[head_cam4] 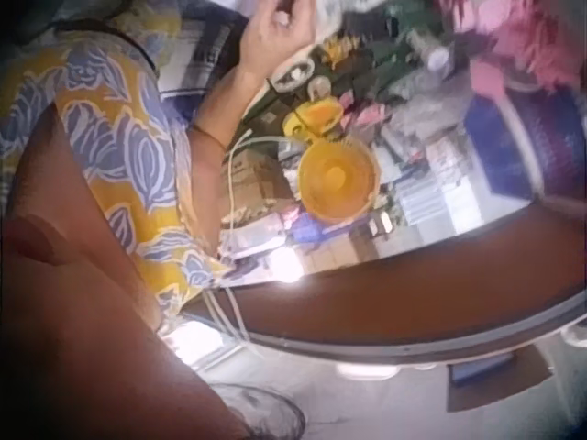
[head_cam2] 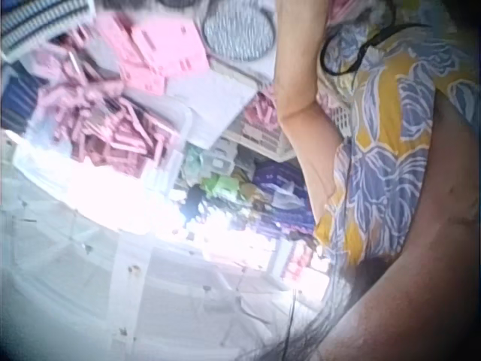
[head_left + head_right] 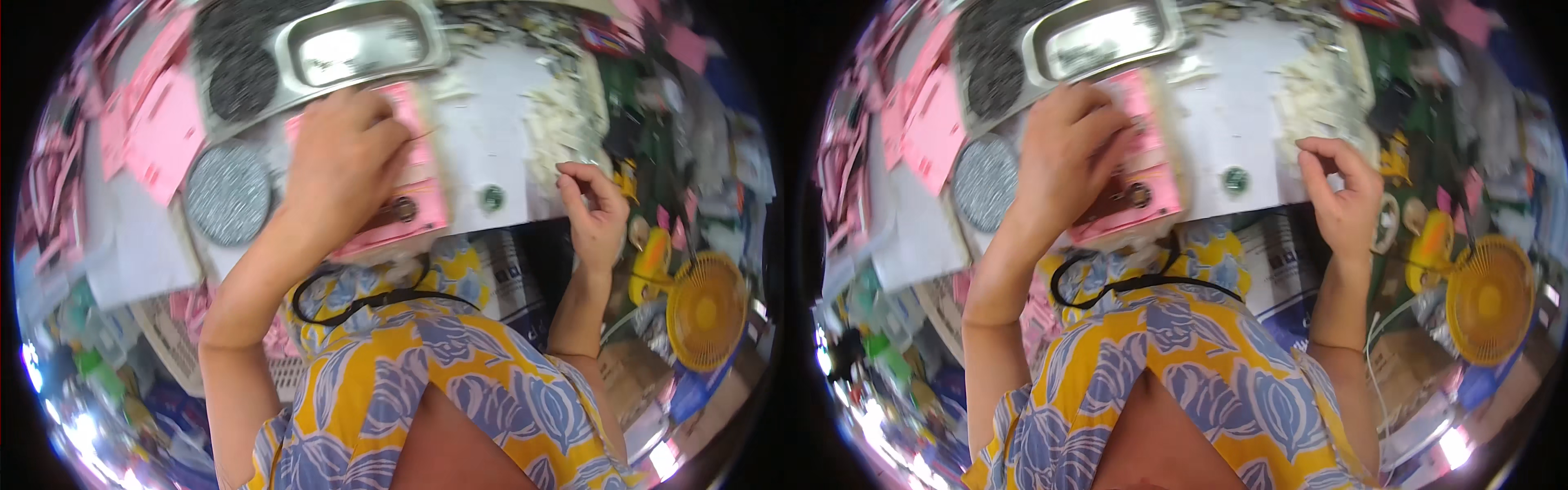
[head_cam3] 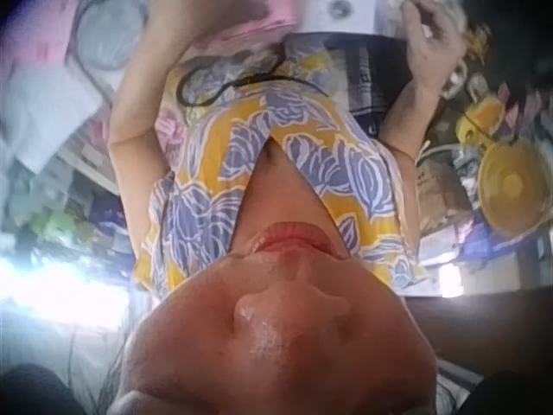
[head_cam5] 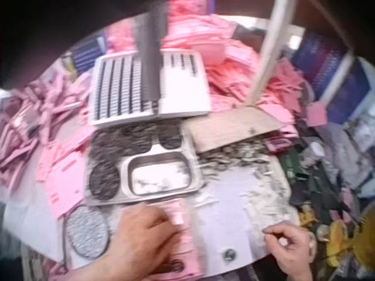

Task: Assemble internal electronic components and housing for a pink toy device using a soldering iron and an electric screwdriver.

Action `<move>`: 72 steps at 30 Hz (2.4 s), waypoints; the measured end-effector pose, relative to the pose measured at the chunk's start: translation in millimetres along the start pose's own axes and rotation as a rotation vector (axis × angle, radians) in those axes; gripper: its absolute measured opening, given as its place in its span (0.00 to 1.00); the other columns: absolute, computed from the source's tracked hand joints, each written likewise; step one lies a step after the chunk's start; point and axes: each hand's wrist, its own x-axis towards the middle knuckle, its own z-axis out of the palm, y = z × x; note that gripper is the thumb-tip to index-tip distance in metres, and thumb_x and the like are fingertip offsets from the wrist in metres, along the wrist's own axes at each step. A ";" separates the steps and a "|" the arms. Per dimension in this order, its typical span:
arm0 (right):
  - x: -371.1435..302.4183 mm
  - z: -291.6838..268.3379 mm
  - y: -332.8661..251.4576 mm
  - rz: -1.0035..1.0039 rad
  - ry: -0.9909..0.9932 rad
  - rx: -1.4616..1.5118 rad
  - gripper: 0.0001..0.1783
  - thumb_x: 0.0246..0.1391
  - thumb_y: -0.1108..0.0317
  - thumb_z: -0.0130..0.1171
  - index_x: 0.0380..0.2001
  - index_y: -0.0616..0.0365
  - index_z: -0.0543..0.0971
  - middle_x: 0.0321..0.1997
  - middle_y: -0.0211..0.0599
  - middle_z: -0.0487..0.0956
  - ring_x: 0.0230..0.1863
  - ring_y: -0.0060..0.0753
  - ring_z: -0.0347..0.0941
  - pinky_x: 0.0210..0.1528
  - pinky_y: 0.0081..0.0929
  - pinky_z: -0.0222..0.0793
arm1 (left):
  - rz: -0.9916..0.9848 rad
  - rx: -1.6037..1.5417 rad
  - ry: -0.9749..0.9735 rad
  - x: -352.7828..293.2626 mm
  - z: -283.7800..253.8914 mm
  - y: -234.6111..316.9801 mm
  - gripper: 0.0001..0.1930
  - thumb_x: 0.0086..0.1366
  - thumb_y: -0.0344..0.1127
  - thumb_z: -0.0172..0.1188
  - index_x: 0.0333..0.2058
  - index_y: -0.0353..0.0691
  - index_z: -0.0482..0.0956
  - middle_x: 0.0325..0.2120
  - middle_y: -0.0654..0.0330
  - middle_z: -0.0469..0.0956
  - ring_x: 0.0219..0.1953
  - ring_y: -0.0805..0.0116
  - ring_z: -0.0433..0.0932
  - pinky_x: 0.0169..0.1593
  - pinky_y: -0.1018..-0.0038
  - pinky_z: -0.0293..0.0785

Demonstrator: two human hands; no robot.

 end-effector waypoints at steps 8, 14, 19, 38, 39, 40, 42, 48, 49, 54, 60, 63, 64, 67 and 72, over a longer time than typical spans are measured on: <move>-28.4 -89.9 51.3 0.177 0.619 0.716 0.28 0.62 0.75 0.59 0.63 0.64 0.63 0.46 0.42 0.78 0.32 0.28 0.75 0.34 0.26 0.72 | -0.311 -0.317 -0.033 -7.7 3.3 25.1 0.05 0.59 0.25 0.66 0.35 0.38 0.83 0.26 0.56 0.78 0.29 0.60 0.78 0.36 0.69 0.73; -21.4 -140.1 94.1 0.166 0.880 0.738 0.12 0.59 0.73 0.64 0.43 0.57 0.73 0.31 0.32 0.76 0.22 0.28 0.72 0.22 0.28 0.69 | -0.185 -0.274 0.054 -10.7 7.9 15.1 0.04 0.59 0.28 0.67 0.33 0.37 0.83 0.26 0.56 0.78 0.30 0.59 0.77 0.36 0.67 0.72; -18.5 -188.5 101.8 0.278 1.040 0.226 0.10 0.61 0.64 0.67 0.34 0.60 0.82 0.26 0.29 0.78 0.18 0.16 0.62 0.18 0.19 0.54 | -0.144 -0.213 0.088 -12.0 12.6 5.4 0.04 0.57 0.30 0.68 0.30 0.39 0.82 0.25 0.58 0.77 0.28 0.57 0.76 0.36 0.64 0.70; -20.9 19.5 -3.7 -0.029 0.081 0.583 0.17 0.54 0.68 0.66 0.43 0.63 0.73 0.36 0.35 0.76 0.33 0.20 0.69 0.36 0.16 0.64 | -0.162 0.010 0.164 -11.9 24.5 3.3 0.06 0.50 0.30 0.71 0.27 0.43 0.83 0.26 0.65 0.74 0.31 0.62 0.74 0.38 0.65 0.66; -17.7 30.2 -5.8 -0.024 0.031 0.534 0.17 0.53 0.69 0.67 0.43 0.63 0.74 0.35 0.33 0.76 0.33 0.19 0.68 0.36 0.15 0.63 | -0.167 0.011 0.163 -11.7 24.5 3.5 0.06 0.50 0.30 0.71 0.27 0.43 0.83 0.26 0.65 0.74 0.31 0.62 0.74 0.38 0.64 0.66; -16.2 36.3 -7.3 -0.011 0.006 0.522 0.16 0.53 0.73 0.67 0.43 0.65 0.74 0.36 0.32 0.77 0.33 0.18 0.69 0.38 0.15 0.64 | -0.171 0.012 0.162 -11.3 24.4 3.9 0.06 0.50 0.30 0.70 0.27 0.43 0.83 0.26 0.65 0.73 0.31 0.62 0.74 0.38 0.64 0.66; -12.3 49.6 -17.2 -0.035 -0.045 0.482 0.14 0.54 0.75 0.65 0.43 0.65 0.74 0.36 0.33 0.77 0.33 0.18 0.70 0.39 0.16 0.65 | -0.175 0.024 0.169 -11.6 25.5 3.5 0.06 0.49 0.30 0.70 0.27 0.43 0.82 0.25 0.65 0.73 0.31 0.62 0.73 0.38 0.64 0.66; -10.5 57.8 -20.4 -0.046 -0.162 0.439 0.13 0.56 0.76 0.64 0.44 0.63 0.75 0.34 0.31 0.76 0.33 0.17 0.68 0.40 0.17 0.64 | -0.162 0.052 0.181 -10.9 29.4 2.1 0.07 0.49 0.29 0.71 0.26 0.42 0.81 0.25 0.63 0.72 0.30 0.62 0.73 0.36 0.64 0.66; -10.5 58.5 -21.6 -0.037 -0.158 0.439 0.13 0.56 0.76 0.64 0.43 0.63 0.75 0.33 0.30 0.75 0.33 0.17 0.68 0.39 0.17 0.64 | -0.163 0.053 0.173 -10.7 29.4 1.9 0.07 0.48 0.29 0.70 0.26 0.42 0.81 0.25 0.63 0.72 0.30 0.62 0.73 0.36 0.65 0.66; -9.2 59.0 -21.7 -0.039 -0.178 0.441 0.13 0.56 0.75 0.64 0.43 0.62 0.75 0.33 0.29 0.74 0.33 0.17 0.67 0.39 0.17 0.63 | -0.162 0.076 0.164 -10.0 29.5 1.0 0.07 0.48 0.29 0.70 0.26 0.43 0.81 0.25 0.64 0.72 0.30 0.62 0.73 0.36 0.65 0.66; -9.7 60.9 -20.0 -0.031 -0.171 0.431 0.13 0.56 0.75 0.65 0.43 0.63 0.75 0.32 0.28 0.73 0.32 0.17 0.66 0.37 0.17 0.61 | -0.177 0.083 0.172 -9.9 33.7 2.0 0.05 0.49 0.30 0.66 0.21 0.43 0.77 0.27 0.62 0.71 0.32 0.60 0.71 0.35 0.62 0.66; -8.9 61.6 -20.3 -0.045 -0.176 0.444 0.13 0.56 0.76 0.64 0.43 0.63 0.75 0.31 0.28 0.73 0.31 0.16 0.65 0.37 0.17 0.61 | -0.182 0.078 0.171 -9.6 33.1 2.1 0.05 0.49 0.30 0.66 0.22 0.43 0.77 0.27 0.62 0.71 0.32 0.60 0.71 0.35 0.62 0.66; -8.8 61.6 -21.2 -0.043 -0.180 0.451 0.13 0.56 0.76 0.64 0.43 0.63 0.75 0.31 0.28 0.73 0.31 0.16 0.65 0.37 0.17 0.61 | -0.181 0.073 0.174 -9.6 33.5 1.7 0.05 0.49 0.30 0.66 0.21 0.43 0.77 0.27 0.62 0.71 0.32 0.60 0.71 0.35 0.62 0.66; -8.7 62.0 -21.5 -0.037 -0.194 0.464 0.13 0.56 0.76 0.64 0.44 0.62 0.75 0.31 0.28 0.72 0.31 0.16 0.64 0.36 0.17 0.60 | -0.184 0.071 0.172 -9.8 34.1 1.6 0.05 0.49 0.30 0.66 0.22 0.43 0.77 0.27 0.62 0.71 0.32 0.60 0.71 0.35 0.62 0.66; -8.8 62.9 -17.8 -0.062 -0.202 0.450 0.13 0.55 0.75 0.65 0.43 0.62 0.76 0.29 0.28 0.72 0.29 0.16 0.63 0.33 0.18 0.58 | -0.175 0.074 0.157 -9.2 30.6 2.2 0.07 0.48 0.28 0.70 0.25 0.42 0.80 0.24 0.63 0.71 0.29 0.62 0.72 0.36 0.65 0.65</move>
